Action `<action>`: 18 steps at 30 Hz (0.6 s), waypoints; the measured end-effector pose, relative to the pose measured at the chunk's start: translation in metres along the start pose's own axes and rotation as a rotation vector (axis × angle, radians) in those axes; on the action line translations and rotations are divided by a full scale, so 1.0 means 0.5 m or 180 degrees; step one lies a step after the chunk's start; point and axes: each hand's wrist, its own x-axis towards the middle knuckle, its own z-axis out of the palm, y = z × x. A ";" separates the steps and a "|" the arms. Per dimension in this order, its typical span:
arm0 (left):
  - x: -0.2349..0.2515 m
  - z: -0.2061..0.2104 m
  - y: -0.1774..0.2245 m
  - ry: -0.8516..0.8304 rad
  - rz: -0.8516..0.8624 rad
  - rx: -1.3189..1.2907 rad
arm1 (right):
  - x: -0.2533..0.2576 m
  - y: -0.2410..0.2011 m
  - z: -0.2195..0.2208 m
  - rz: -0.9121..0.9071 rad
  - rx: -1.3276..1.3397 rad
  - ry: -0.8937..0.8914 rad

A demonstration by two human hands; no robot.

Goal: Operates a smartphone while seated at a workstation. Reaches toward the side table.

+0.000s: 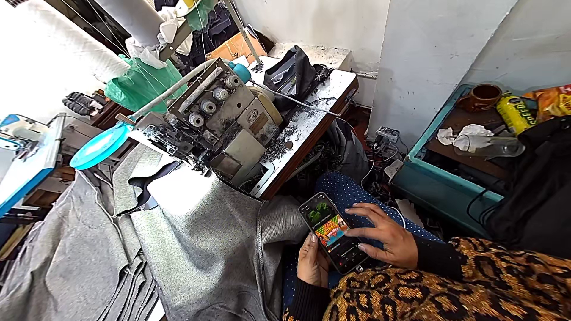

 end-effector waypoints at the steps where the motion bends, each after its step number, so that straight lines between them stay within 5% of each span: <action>1: 0.000 0.000 0.000 -0.0009 -0.0007 0.0004 | 0.000 0.000 0.000 0.0051 0.0004 -0.0002; 18: 0.001 -0.001 -0.002 0.0026 0.0004 0.0001 | 0.000 -0.002 -0.002 0.0085 0.0067 -0.0041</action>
